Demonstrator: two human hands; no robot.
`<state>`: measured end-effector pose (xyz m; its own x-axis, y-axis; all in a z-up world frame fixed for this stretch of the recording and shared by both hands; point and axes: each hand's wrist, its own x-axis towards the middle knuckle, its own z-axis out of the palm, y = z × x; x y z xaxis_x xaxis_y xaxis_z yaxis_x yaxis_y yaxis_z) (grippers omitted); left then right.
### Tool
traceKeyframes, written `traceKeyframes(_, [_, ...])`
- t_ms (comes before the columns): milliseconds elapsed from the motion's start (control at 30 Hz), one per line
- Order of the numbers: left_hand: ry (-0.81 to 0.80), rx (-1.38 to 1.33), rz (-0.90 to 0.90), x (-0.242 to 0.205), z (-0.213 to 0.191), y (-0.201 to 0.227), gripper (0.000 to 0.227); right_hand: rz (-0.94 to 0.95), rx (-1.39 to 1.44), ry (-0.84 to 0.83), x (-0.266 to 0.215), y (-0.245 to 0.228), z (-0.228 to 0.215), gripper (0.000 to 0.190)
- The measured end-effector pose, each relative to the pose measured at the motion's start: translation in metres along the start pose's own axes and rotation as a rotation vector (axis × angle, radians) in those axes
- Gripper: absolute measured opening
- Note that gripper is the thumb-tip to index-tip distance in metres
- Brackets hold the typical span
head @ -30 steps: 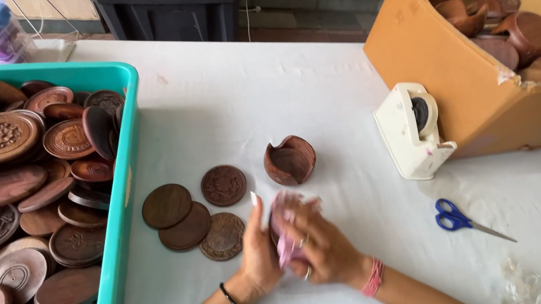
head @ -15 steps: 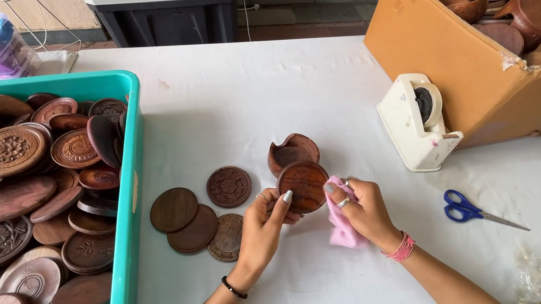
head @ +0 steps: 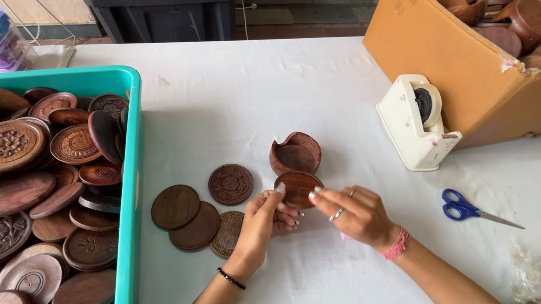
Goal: Sort wooden coasters from a tray and clean them using a cloth.
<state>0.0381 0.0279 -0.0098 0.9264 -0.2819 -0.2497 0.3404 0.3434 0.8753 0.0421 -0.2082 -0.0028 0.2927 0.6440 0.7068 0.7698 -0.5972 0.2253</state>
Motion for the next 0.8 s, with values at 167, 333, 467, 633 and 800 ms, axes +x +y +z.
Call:
traceKeyframes(167, [0.054,-0.004,0.086,-0.008,0.004,0.018,0.050,0.134,-0.047,0.125,0.047,0.010,-0.014,0.011])
traceKeyframes(333, [0.168,-0.095,0.142,-0.004,-0.007,0.026,0.044,0.173,-0.077,0.108,0.042,0.027,0.019,0.006])
traceKeyframes(467, [0.214,-0.308,0.119,-0.012,-0.016,0.053,0.032,0.220,-0.066,-0.005,0.037,0.025,0.026,0.009])
traceKeyframes(633, [0.237,-0.395,0.242,-0.015,-0.034,0.072,0.026,0.234,-0.029,-0.028,0.032,0.021,0.036,0.015])
traceKeyframes(800, [0.269,-0.342,0.233,-0.017,-0.041,0.079,0.023,0.314,0.014,-0.196,0.028,0.019,0.035,0.022])
